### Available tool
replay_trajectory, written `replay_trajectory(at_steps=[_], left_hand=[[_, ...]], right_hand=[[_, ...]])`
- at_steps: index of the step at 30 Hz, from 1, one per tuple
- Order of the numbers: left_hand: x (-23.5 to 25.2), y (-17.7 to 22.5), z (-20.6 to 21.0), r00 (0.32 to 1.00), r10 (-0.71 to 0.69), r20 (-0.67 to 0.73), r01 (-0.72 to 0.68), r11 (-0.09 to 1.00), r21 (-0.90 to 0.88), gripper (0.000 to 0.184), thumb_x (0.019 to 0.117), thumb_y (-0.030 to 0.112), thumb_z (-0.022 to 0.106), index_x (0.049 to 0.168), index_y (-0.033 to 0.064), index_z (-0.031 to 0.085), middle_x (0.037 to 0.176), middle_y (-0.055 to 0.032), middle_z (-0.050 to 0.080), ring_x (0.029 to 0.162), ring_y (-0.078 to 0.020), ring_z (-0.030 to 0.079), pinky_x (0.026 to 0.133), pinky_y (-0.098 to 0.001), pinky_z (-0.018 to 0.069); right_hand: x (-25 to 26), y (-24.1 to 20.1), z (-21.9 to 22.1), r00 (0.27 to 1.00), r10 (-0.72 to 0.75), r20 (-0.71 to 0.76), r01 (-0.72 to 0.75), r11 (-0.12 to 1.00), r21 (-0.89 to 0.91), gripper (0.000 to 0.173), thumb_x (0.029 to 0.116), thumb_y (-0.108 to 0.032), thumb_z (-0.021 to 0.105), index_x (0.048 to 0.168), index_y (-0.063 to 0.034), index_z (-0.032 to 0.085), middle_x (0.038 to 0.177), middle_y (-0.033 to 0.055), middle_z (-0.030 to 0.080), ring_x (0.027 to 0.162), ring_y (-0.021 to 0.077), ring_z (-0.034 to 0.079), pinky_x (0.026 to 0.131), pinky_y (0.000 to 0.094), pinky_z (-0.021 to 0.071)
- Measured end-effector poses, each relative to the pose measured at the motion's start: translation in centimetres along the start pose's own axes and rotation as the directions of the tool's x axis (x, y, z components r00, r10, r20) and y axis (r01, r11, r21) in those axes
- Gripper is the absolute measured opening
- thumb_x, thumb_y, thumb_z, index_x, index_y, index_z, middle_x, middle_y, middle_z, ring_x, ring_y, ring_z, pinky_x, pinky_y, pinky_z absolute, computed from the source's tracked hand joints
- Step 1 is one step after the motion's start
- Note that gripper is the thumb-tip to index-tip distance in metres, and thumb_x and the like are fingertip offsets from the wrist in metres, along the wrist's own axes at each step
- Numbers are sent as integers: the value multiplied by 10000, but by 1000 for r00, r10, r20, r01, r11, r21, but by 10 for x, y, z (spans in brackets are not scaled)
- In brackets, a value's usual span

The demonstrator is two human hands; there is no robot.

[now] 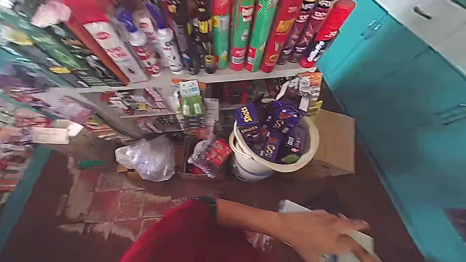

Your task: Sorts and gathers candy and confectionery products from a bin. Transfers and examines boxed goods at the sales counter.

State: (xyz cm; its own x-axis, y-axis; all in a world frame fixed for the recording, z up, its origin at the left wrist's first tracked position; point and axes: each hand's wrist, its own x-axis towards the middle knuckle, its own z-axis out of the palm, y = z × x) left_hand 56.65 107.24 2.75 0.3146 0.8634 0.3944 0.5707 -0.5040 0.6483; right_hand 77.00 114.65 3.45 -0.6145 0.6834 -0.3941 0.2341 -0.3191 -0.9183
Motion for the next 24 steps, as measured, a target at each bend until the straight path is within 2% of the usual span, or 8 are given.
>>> replay_trajectory(at_steps=[4, 8, 12, 14, 16, 19, 22, 24], left_hand=[[-41, -45, -34, 991, -107, -82, 109, 994, 18, 750, 628, 345, 940, 1266, 48, 680, 1448, -296, 520, 1339, -459, 513, 1102, -577, 429], [-76, -97, -93, 970, -225, -89, 238, 954, 182, 627, 786, 382, 844, 1340, 161, 648, 1523, -305, 436, 1410, -513, 414, 1152, -624, 345], [-119, -159, -145, 890, -216, -402, 343, 897, 278, 555, 845, 362, 789, 1346, 185, 627, 1504, -247, 491, 1396, -472, 452, 1144, -619, 355], [-128, -190, -166, 813, -283, -509, 446, 864, 233, 639, 766, 350, 865, 1352, 226, 639, 1512, -252, 477, 1405, -520, 408, 1129, -693, 318], [-126, -219, -181, 765, -411, -496, 534, 835, 132, 828, 670, 403, 925, 1415, 240, 602, 1596, -302, 320, 1469, -577, 235, 1149, -728, 254], [-117, -251, -191, 727, -552, -409, 611, 792, 18, 1037, 612, 492, 933, 1510, 210, 498, 1645, -332, 142, 1509, -561, 120, 1186, -656, 252], [-105, -264, -203, 703, -667, -247, 677, 734, -54, 1040, 689, 467, 879, 1565, 169, 404, 1618, -323, 221, 1433, -498, 355, 1113, -544, 415], [-99, -266, -207, 697, -686, -208, 683, 724, -96, 1011, 700, 444, 872, 1557, 157, 418, 1547, -330, 336, 1365, -491, 433, 1061, -548, 462]], right_hand=[[62, -14, 63, 1000, 27, 0, -27, 998, -48, 719, 902, -286, 667, 1481, -1, 349, 1226, 34, 669, 1033, 103, 692, 879, 302, 608], [120, -24, 87, 985, 45, -168, -45, 999, 9, 682, 892, -280, 630, 1467, -14, 378, 1147, 45, 703, 967, 101, 715, 828, 288, 622], [183, -41, 79, 969, -91, -230, 51, 984, -173, 734, 888, -302, 631, 1506, -30, 344, 1221, -7, 661, 1012, 27, 683, 851, 222, 599], [219, -48, 70, 987, -69, -148, 22, 955, -297, 846, 828, -353, 654, 1544, -63, 309, 1271, -4, 633, 1028, 13, 665, 850, 209, 581], [246, -55, 66, 998, -1, -62, -20, 943, -333, 913, 808, -395, 693, 1581, -106, 302, 1264, 3, 665, 1012, 42, 691, 841, 241, 602], [286, -55, 72, 992, 121, 46, -88, 889, -449, 943, 866, -396, 700, 1624, -106, 220, 1398, 81, 603, 1154, 129, 659, 968, 328, 571], [309, -58, 82, 996, 63, -68, -92, 673, -734, 633, 992, -295, 672, 1481, 53, 469, 1455, 312, 501, 1344, 387, 511, 1130, 520, 387], [301, -57, 93, 999, -17, -45, -26, 599, -801, 767, 947, -279, 713, 1555, 32, 364, 1536, 321, 419, 1423, 428, 437, 1180, 538, 340]])
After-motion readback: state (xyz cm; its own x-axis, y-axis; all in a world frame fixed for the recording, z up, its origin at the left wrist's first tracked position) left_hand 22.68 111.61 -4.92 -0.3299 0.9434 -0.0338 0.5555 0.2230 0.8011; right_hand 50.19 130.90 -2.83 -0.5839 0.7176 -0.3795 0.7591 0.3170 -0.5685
